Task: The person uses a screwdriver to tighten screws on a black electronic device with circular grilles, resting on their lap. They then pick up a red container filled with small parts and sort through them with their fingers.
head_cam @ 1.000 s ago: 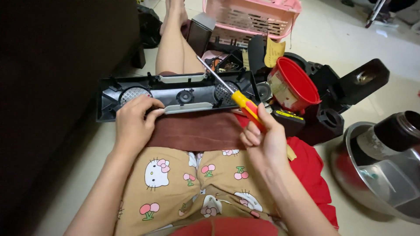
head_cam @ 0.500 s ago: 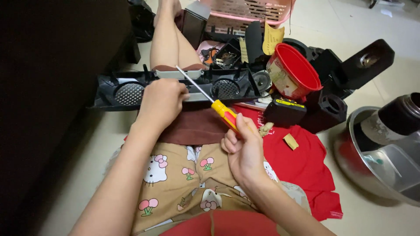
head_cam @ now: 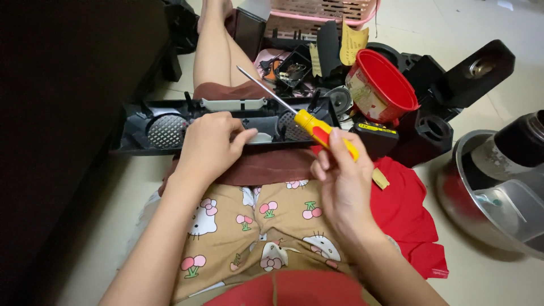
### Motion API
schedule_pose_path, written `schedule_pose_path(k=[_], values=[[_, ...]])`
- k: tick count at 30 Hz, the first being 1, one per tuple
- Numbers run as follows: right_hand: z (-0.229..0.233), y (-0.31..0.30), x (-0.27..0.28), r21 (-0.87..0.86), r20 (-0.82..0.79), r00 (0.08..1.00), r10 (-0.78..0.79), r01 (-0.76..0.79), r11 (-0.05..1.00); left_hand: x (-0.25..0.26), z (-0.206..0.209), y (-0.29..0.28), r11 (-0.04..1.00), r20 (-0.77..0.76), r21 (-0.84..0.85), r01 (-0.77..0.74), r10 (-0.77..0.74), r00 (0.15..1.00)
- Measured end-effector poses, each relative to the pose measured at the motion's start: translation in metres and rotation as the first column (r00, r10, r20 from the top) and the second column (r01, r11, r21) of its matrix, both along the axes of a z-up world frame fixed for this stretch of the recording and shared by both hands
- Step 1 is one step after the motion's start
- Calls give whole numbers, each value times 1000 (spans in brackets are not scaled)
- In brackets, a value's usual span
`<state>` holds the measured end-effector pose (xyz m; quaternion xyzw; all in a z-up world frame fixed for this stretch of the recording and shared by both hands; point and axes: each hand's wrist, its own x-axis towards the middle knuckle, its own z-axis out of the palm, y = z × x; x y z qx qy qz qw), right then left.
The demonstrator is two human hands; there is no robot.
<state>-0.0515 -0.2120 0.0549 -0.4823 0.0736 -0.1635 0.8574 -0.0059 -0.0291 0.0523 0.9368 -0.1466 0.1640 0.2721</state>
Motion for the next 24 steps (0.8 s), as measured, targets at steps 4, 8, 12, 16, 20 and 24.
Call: schedule_pose_path(k=[4, 8, 12, 16, 20, 24], values=[[12, -13, 8, -77, 54, 994, -99, 103, 992, 15, -2, -7, 999, 18, 26, -35, 35, 999], [17, -28, 15, -191, 181, 971, -156, 190, 963, 31, -4, -16, 995, 57, 85, -50, 45, 997], [30, -35, 17, -365, 269, 951, -149, 244, 898, 55, -4, -19, 999, 173, 36, -41, 35, 984], [36, -34, 25, -460, 327, 937, -125, 273, 845, 77, -9, -30, 997, 128, 42, -69, 63, 990], [47, -28, 34, -568, 466, 885, 4, 296, 768, 93, -20, -47, 993, 19, 14, -116, 116, 993], [49, -22, 50, -659, 588, 803, 94, 409, 631, 95, -27, -48, 987, 0, -84, -134, 134, 991]])
